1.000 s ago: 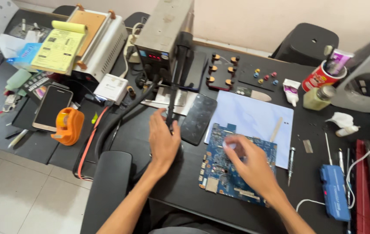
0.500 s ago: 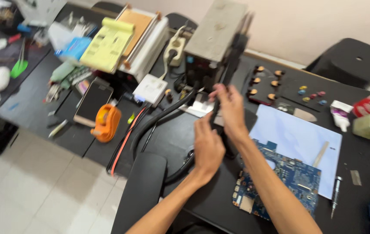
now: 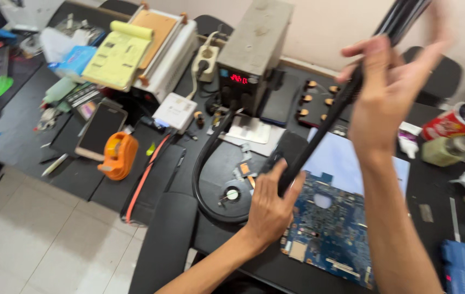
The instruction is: The person applies a liquid from a tube onto a motherboard, uses a heat gun to warm a specific area, and then wipes the board with a white cloth.
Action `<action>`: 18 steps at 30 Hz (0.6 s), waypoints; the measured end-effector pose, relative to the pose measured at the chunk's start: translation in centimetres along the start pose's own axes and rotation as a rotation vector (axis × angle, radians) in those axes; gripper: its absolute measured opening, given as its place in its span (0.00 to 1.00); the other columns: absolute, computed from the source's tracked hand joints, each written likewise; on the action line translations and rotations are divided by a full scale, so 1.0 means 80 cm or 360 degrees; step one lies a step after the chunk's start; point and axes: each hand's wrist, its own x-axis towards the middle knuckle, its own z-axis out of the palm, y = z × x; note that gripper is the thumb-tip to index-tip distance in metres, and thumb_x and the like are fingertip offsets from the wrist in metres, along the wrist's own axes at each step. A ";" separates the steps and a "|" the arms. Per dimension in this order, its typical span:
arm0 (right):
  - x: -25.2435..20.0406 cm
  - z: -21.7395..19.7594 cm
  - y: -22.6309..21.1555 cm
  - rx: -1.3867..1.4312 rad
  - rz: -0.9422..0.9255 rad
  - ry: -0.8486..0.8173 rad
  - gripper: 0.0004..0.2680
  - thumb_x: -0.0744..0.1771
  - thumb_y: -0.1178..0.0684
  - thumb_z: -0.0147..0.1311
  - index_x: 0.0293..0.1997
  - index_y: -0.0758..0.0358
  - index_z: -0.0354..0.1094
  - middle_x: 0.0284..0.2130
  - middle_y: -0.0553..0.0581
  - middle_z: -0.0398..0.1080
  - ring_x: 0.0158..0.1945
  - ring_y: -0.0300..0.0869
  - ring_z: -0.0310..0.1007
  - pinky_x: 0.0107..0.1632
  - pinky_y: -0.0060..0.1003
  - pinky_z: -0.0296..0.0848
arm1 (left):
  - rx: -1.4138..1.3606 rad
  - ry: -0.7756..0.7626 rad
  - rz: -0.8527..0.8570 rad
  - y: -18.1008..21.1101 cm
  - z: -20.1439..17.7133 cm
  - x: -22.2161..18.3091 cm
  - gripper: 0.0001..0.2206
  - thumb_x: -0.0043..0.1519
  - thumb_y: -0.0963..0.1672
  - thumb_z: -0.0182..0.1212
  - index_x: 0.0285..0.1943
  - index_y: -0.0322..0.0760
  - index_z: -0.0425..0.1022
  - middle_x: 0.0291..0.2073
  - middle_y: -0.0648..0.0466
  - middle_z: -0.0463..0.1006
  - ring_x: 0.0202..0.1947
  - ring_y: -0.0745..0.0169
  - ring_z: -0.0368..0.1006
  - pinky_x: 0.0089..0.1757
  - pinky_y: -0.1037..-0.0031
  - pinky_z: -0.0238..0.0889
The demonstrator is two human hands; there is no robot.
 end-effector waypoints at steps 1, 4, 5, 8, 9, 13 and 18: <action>0.005 -0.015 -0.017 -0.0044 -0.0055 -0.0019 0.16 0.78 0.54 0.46 0.74 0.56 0.43 0.45 0.56 0.72 0.41 0.37 0.76 0.39 0.28 0.77 | -0.0028 -0.0038 0.0049 0.007 -0.001 -0.003 0.28 0.53 0.37 0.63 0.67 0.32 0.70 0.61 0.29 0.64 0.56 0.34 0.67 0.54 0.52 0.63; 0.015 -0.061 -0.060 -0.0276 0.0012 -0.0070 0.12 0.79 0.58 0.46 0.71 0.58 0.46 0.38 0.56 0.72 0.34 0.38 0.76 0.37 0.28 0.76 | -0.0115 -0.0139 0.0195 0.030 -0.009 -0.015 0.25 0.53 0.37 0.64 0.63 0.33 0.76 0.53 0.34 0.70 0.46 0.41 0.71 0.46 0.57 0.66; 0.016 -0.076 -0.072 -0.0414 -0.0031 -0.0131 0.09 0.80 0.61 0.46 0.69 0.62 0.52 0.38 0.57 0.70 0.38 0.41 0.78 0.38 0.29 0.77 | -0.0131 -0.0169 0.0230 0.038 -0.013 -0.019 0.23 0.54 0.37 0.65 0.62 0.33 0.78 0.51 0.36 0.72 0.42 0.45 0.72 0.42 0.60 0.66; 0.009 -0.109 -0.101 -0.0695 -0.0123 -0.0249 0.06 0.79 0.65 0.46 0.64 0.69 0.60 0.48 0.63 0.70 0.46 0.46 0.81 0.45 0.32 0.81 | -0.0180 -0.0063 0.0369 0.057 -0.022 -0.022 0.18 0.55 0.39 0.67 0.55 0.36 0.81 0.45 0.40 0.75 0.35 0.52 0.74 0.35 0.67 0.66; 0.006 -0.117 -0.111 -0.0742 -0.0096 -0.0257 0.06 0.78 0.65 0.46 0.63 0.70 0.62 0.49 0.64 0.71 0.47 0.46 0.81 0.47 0.33 0.82 | -0.0197 0.0006 0.0417 0.064 -0.027 -0.024 0.16 0.54 0.40 0.68 0.52 0.37 0.81 0.44 0.41 0.76 0.33 0.53 0.75 0.33 0.69 0.66; 0.002 -0.146 -0.142 -0.0905 0.0047 -0.0302 0.08 0.73 0.65 0.46 0.58 0.70 0.68 0.46 0.63 0.76 0.46 0.43 0.80 0.51 0.34 0.81 | -0.0147 0.0057 0.0625 0.076 -0.046 -0.032 0.10 0.53 0.38 0.68 0.44 0.40 0.81 0.41 0.41 0.78 0.24 0.63 0.71 0.27 0.76 0.65; -0.009 -0.188 -0.157 -0.1345 -0.0065 -0.0609 0.16 0.62 0.68 0.47 0.55 0.67 0.64 0.50 0.64 0.75 0.47 0.48 0.80 0.50 0.38 0.76 | -0.0144 -0.0662 -0.0191 0.059 -0.104 -0.068 0.11 0.55 0.47 0.74 0.43 0.45 0.82 0.25 0.53 0.81 0.19 0.61 0.76 0.26 0.70 0.70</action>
